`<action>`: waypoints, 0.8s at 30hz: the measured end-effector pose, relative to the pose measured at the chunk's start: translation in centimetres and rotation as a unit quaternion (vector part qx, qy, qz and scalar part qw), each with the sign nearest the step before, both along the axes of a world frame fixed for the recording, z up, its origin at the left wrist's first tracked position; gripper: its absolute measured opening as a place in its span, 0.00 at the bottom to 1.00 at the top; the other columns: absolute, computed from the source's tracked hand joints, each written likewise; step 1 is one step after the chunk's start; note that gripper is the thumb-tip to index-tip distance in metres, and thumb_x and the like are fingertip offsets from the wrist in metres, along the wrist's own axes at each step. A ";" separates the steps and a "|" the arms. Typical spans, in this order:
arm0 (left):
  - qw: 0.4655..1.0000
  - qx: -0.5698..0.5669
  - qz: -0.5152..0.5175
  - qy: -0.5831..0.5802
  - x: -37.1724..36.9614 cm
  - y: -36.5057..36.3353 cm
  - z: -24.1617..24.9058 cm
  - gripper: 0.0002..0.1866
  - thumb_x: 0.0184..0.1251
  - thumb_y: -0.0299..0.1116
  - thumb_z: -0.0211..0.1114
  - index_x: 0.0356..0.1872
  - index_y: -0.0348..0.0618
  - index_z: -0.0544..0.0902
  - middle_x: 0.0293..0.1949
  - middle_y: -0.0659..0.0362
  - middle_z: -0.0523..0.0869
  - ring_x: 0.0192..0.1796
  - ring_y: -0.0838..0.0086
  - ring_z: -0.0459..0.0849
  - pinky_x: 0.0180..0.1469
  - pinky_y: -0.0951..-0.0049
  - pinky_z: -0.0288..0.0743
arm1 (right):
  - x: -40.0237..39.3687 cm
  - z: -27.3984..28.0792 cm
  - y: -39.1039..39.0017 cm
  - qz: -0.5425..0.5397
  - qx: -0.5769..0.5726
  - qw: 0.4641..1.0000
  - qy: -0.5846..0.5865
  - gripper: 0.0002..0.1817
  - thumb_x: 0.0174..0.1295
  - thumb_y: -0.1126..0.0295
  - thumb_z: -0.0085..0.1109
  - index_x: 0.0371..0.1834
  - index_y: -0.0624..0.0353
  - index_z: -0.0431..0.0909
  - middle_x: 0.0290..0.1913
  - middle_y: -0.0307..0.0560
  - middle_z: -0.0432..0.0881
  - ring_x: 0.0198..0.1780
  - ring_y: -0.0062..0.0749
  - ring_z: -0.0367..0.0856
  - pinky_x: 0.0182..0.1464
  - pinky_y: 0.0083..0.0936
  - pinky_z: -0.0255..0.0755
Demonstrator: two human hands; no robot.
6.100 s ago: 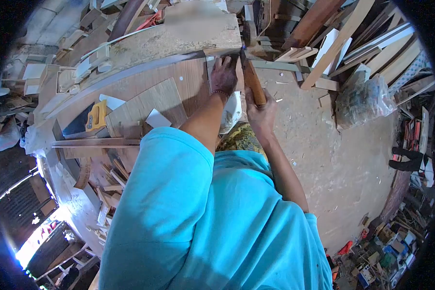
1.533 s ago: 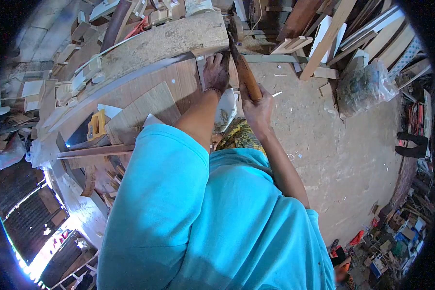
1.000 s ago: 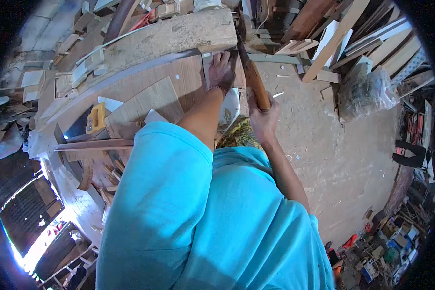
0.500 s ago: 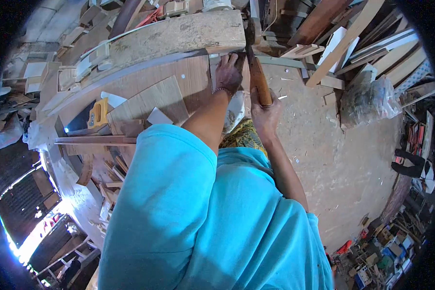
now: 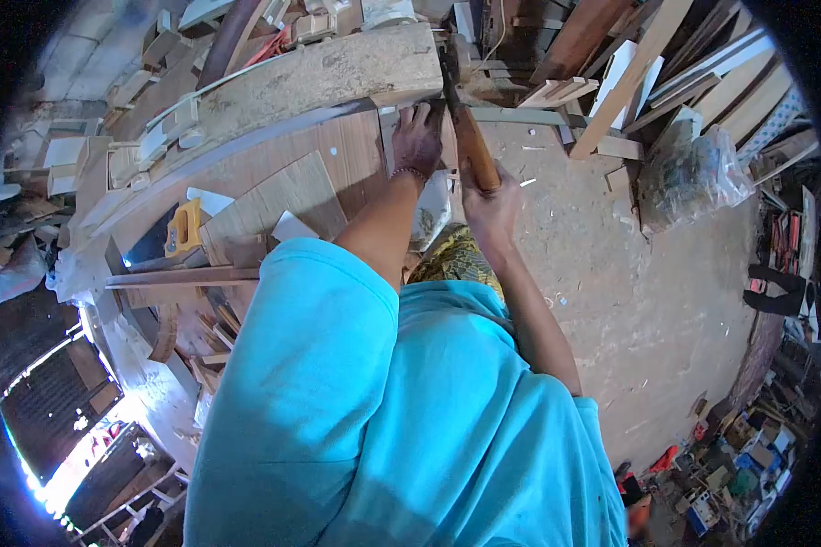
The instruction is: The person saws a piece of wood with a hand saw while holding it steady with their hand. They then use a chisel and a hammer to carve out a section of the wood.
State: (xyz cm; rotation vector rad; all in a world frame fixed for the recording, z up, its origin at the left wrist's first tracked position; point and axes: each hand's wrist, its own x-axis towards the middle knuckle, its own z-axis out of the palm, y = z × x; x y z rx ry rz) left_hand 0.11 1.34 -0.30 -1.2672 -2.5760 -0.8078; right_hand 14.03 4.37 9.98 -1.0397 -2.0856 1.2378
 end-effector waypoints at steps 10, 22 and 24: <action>0.997 0.002 0.027 -0.077 0.0 0.1 -1.6 0.10 0.56 0.33 0.56 0.37 0.41 0.77 0.44 0.56 0.74 0.52 0.56 0.70 0.51 0.61 0.70 | 0.6 -0.1 -0.4 0.019 -0.014 0.999 0.025 0.10 0.57 0.68 0.59 0.34 0.65 0.77 0.16 0.45 0.71 0.20 0.21 0.69 0.23 0.23 0.65; 0.998 -0.050 0.024 0.032 0.3 0.1 -0.1 0.16 0.50 0.28 0.56 0.44 0.48 0.77 0.42 0.56 0.73 0.51 0.56 0.69 0.50 0.59 0.71 | 0.5 0.9 0.6 0.024 -0.045 0.998 0.025 0.12 0.57 0.66 0.59 0.27 0.66 0.75 0.16 0.46 0.72 0.20 0.20 0.66 0.22 0.26 0.63; 0.996 -0.058 0.037 0.054 0.2 0.8 -0.9 0.14 0.50 0.28 0.56 0.41 0.47 0.77 0.42 0.56 0.73 0.50 0.56 0.70 0.49 0.58 0.71 | 0.5 0.7 0.4 0.025 -0.078 0.996 0.043 0.11 0.57 0.67 0.59 0.28 0.66 0.75 0.16 0.46 0.71 0.20 0.20 0.65 0.22 0.25 0.63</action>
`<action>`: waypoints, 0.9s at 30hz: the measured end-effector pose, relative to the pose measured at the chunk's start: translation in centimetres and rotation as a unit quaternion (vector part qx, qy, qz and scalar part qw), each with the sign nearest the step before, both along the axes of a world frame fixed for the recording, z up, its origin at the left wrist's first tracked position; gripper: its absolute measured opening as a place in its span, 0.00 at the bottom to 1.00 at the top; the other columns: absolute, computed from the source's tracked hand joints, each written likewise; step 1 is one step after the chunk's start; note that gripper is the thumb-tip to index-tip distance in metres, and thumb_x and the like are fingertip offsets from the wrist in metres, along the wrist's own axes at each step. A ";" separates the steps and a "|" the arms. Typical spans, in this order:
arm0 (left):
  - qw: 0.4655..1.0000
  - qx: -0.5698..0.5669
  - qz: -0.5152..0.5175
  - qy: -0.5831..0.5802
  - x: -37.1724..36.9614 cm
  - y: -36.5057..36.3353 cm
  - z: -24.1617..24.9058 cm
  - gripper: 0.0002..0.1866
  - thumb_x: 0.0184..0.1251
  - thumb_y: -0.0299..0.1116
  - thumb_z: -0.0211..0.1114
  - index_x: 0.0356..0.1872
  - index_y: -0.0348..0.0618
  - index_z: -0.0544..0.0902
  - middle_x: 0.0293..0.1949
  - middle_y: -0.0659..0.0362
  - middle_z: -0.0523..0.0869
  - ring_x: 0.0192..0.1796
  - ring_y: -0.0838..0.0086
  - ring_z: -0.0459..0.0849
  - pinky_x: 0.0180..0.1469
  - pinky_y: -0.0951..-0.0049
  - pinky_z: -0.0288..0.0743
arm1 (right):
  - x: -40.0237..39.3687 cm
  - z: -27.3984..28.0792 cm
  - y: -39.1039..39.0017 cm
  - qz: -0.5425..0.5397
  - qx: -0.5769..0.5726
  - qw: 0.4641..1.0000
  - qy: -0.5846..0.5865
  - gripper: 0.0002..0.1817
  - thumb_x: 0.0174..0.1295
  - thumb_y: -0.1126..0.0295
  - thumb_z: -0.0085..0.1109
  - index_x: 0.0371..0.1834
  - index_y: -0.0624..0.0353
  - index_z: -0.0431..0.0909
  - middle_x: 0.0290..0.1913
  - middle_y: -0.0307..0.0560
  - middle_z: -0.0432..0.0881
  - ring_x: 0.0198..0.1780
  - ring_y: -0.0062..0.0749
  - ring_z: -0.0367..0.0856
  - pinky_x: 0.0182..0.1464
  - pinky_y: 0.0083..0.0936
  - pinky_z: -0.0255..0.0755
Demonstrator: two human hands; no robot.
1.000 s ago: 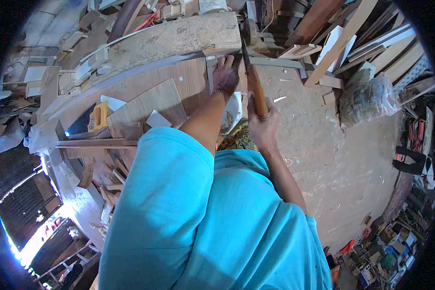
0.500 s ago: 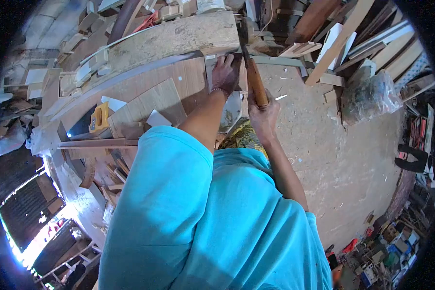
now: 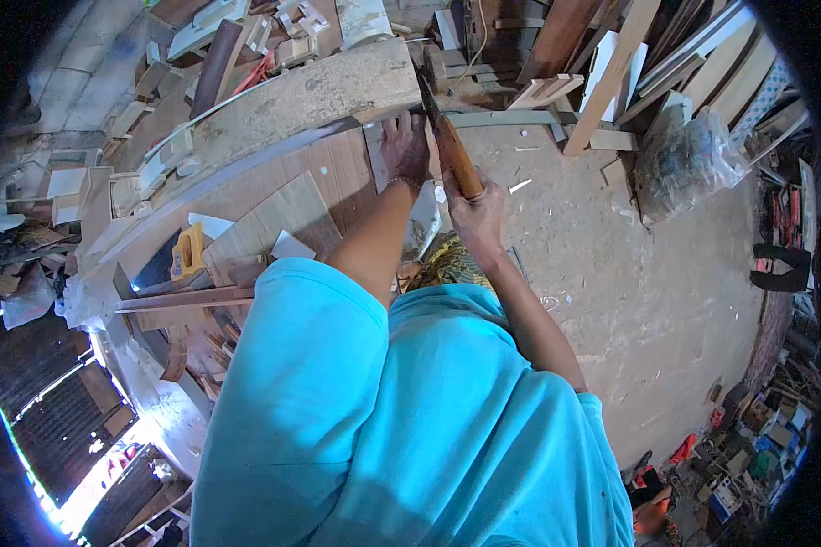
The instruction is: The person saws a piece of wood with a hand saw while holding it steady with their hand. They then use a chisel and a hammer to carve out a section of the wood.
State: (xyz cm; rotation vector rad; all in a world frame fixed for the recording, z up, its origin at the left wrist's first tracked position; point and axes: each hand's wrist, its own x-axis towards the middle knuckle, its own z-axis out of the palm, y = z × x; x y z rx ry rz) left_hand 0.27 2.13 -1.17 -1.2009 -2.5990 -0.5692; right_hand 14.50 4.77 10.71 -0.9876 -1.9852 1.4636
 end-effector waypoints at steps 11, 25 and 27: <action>0.997 0.014 0.069 0.023 0.2 1.2 0.1 0.07 0.56 0.33 0.54 0.35 0.46 0.73 0.37 0.54 0.71 0.44 0.58 0.70 0.48 0.59 0.66 | -0.1 -0.8 -0.2 -0.009 -0.021 1.000 0.007 0.09 0.52 0.71 0.59 0.31 0.68 0.75 0.17 0.50 0.75 0.20 0.26 0.72 0.25 0.28 0.67; 0.998 -0.030 0.061 0.016 0.0 1.2 0.2 0.08 0.54 0.34 0.55 0.35 0.45 0.74 0.39 0.54 0.72 0.47 0.60 0.69 0.51 0.61 0.64 | 1.2 -0.8 -1.5 -0.011 0.020 1.000 -0.020 0.07 0.51 0.74 0.58 0.31 0.65 0.74 0.22 0.59 0.77 0.23 0.48 0.79 0.27 0.34 0.70; 0.997 -0.024 0.063 0.023 0.0 1.2 0.1 0.08 0.54 0.33 0.55 0.35 0.44 0.74 0.40 0.54 0.72 0.47 0.59 0.69 0.51 0.61 0.64 | 1.1 -0.9 -1.5 -0.016 0.010 0.999 -0.030 0.07 0.51 0.74 0.58 0.31 0.65 0.74 0.22 0.59 0.77 0.24 0.48 0.80 0.28 0.34 0.71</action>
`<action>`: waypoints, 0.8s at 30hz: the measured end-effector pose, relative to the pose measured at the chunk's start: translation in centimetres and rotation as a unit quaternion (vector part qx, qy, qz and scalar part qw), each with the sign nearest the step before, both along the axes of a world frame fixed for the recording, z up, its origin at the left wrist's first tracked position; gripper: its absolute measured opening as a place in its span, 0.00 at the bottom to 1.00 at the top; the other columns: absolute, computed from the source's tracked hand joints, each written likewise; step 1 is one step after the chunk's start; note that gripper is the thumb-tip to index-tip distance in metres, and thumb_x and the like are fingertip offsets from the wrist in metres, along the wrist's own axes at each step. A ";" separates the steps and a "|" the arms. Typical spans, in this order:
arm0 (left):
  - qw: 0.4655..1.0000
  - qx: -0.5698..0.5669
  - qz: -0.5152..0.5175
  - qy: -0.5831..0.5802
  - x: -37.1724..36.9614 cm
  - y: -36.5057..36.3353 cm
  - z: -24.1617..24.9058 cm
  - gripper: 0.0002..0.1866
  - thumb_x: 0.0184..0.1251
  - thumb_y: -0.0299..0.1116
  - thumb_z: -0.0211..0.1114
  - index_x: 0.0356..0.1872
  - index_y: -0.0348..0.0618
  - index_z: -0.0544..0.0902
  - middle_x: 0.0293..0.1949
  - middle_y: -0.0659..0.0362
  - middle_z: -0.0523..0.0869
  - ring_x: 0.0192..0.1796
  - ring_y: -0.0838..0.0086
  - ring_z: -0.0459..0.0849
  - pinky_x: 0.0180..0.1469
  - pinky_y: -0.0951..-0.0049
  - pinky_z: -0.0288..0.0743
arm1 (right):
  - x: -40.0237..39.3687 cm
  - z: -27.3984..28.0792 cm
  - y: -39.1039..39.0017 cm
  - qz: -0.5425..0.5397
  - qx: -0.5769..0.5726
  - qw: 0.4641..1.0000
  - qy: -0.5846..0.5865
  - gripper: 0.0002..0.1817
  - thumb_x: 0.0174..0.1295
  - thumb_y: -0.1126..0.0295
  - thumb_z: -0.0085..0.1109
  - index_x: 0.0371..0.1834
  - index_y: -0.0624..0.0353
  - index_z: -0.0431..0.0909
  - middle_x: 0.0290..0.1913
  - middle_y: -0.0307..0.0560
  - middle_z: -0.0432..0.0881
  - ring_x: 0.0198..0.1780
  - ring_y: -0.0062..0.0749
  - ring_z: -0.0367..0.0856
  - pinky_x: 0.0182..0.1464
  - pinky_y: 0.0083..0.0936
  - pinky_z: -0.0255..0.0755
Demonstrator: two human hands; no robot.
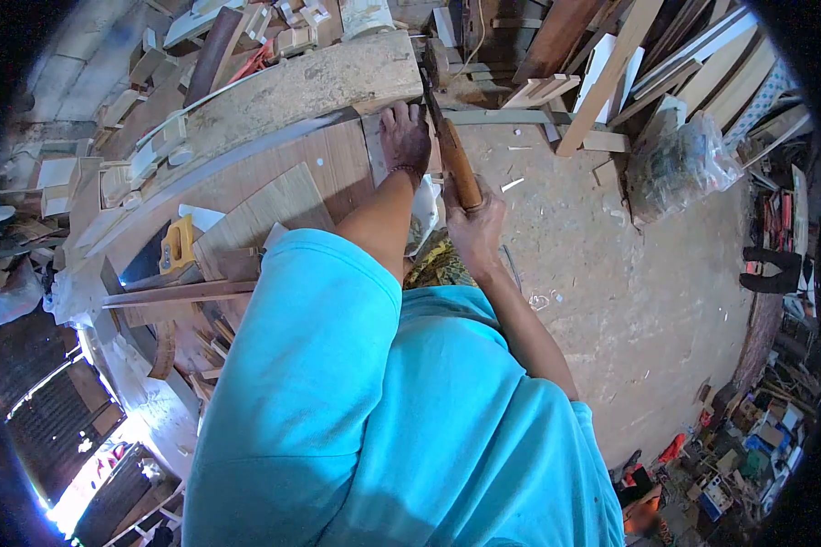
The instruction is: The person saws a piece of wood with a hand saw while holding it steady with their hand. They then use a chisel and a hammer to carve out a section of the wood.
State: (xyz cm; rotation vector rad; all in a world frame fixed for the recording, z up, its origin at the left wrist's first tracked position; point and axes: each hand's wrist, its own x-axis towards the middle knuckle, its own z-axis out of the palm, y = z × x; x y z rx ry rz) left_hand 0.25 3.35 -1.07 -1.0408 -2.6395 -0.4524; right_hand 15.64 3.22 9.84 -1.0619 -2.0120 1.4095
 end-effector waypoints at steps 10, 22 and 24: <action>0.999 0.040 0.003 -0.024 0.2 -0.2 0.3 0.11 0.52 0.33 0.56 0.38 0.44 0.75 0.42 0.53 0.71 0.47 0.58 0.69 0.51 0.60 0.65 | -1.2 0.1 -1.1 0.002 0.042 0.999 -0.021 0.07 0.49 0.74 0.59 0.30 0.64 0.74 0.22 0.60 0.77 0.26 0.49 0.81 0.28 0.33 0.72; 0.999 0.050 0.004 0.018 0.2 0.1 -0.6 0.09 0.51 0.32 0.57 0.35 0.46 0.74 0.39 0.54 0.71 0.48 0.59 0.69 0.51 0.60 0.64 | -0.6 0.7 0.1 -0.017 0.044 0.998 -0.036 0.08 0.46 0.77 0.59 0.31 0.64 0.75 0.20 0.58 0.77 0.24 0.49 0.80 0.28 0.34 0.71; 1.000 0.030 0.002 0.004 0.0 -0.3 -0.7 0.10 0.51 0.32 0.57 0.36 0.46 0.74 0.40 0.54 0.71 0.48 0.59 0.69 0.52 0.60 0.64 | -0.8 0.3 0.0 -0.016 0.056 0.998 -0.028 0.08 0.46 0.76 0.59 0.31 0.64 0.75 0.20 0.58 0.77 0.24 0.50 0.80 0.28 0.34 0.71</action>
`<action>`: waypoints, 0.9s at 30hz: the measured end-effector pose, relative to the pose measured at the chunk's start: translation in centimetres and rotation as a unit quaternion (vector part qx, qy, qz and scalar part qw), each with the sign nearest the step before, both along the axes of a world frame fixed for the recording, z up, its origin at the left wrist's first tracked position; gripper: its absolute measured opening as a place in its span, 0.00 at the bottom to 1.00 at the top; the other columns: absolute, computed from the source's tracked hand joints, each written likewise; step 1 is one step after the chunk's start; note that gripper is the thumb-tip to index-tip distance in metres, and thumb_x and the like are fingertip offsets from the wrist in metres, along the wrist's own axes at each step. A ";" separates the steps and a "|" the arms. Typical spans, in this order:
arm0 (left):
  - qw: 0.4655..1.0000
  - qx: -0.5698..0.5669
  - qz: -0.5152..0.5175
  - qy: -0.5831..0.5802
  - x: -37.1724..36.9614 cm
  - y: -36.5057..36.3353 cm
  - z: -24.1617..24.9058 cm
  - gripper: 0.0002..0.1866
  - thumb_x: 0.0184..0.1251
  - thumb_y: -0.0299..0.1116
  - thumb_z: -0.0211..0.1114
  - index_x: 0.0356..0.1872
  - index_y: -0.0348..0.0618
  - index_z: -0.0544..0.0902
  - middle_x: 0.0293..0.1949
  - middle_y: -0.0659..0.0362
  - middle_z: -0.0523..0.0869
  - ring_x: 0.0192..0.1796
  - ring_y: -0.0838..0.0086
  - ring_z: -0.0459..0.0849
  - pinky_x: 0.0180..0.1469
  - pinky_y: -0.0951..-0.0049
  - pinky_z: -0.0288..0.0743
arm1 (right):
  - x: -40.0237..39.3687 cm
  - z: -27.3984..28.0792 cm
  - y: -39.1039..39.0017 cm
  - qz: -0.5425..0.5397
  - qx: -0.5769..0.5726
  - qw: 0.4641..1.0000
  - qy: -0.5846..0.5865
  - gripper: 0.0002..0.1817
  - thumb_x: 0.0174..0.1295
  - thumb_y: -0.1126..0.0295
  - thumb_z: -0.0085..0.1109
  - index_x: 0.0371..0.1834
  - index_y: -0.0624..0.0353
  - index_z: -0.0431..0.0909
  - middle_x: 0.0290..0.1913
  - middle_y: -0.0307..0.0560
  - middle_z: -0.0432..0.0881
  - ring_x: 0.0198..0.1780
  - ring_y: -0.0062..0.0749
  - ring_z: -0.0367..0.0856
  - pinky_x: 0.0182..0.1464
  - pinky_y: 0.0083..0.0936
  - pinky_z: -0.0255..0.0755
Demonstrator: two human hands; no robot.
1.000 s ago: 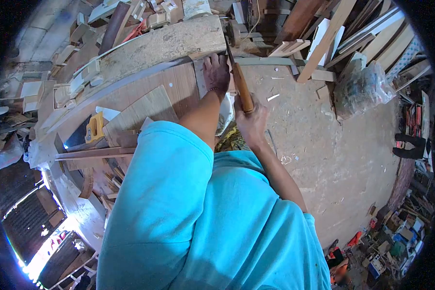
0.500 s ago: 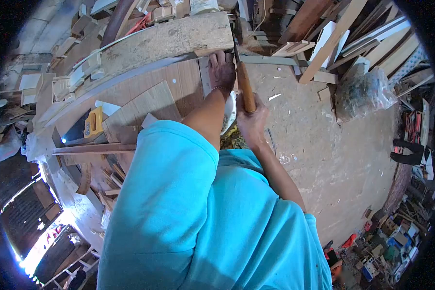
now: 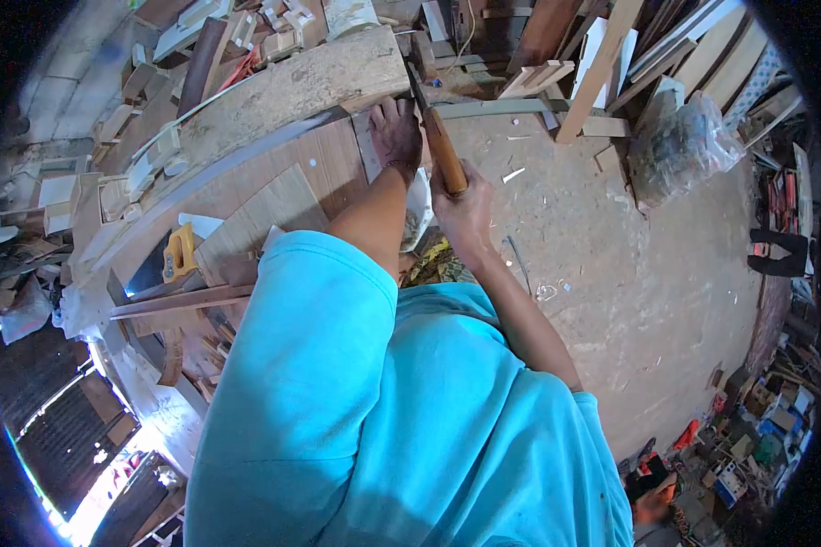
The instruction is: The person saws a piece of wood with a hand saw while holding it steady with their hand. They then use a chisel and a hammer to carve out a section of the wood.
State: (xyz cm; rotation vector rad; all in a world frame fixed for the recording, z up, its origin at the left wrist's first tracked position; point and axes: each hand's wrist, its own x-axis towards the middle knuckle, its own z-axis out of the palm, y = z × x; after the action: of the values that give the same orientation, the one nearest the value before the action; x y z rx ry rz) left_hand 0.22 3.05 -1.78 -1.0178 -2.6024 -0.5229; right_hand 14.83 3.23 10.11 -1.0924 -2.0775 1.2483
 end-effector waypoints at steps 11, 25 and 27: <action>1.000 0.000 -0.004 0.012 0.2 0.2 0.3 0.07 0.52 0.32 0.54 0.33 0.45 0.74 0.38 0.55 0.71 0.45 0.59 0.69 0.49 0.61 0.65 | 0.4 0.3 0.3 0.015 -0.058 0.998 -0.006 0.11 0.46 0.75 0.58 0.35 0.64 0.76 0.25 0.59 0.79 0.28 0.48 0.81 0.31 0.33 0.72; 1.000 -0.009 0.015 0.012 0.3 0.3 0.4 0.07 0.53 0.32 0.54 0.34 0.45 0.73 0.40 0.54 0.71 0.47 0.60 0.69 0.51 0.62 0.64 | 2.5 0.9 0.0 0.000 -0.053 0.998 0.044 0.09 0.52 0.72 0.58 0.33 0.67 0.75 0.19 0.57 0.76 0.20 0.37 0.79 0.26 0.31 0.70; 0.999 -0.042 0.005 0.029 0.0 0.3 0.0 0.07 0.54 0.33 0.54 0.34 0.45 0.73 0.40 0.54 0.71 0.47 0.59 0.69 0.51 0.62 0.64 | 2.5 0.6 -0.1 0.003 -0.047 0.997 0.061 0.09 0.52 0.71 0.58 0.33 0.67 0.76 0.19 0.57 0.77 0.20 0.39 0.79 0.26 0.30 0.70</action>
State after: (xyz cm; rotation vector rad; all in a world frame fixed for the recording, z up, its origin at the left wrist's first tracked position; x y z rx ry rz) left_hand 0.23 3.36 -1.73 -1.0298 -2.5948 -0.3791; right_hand 17.29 3.16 10.74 -1.0235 -1.9501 1.3918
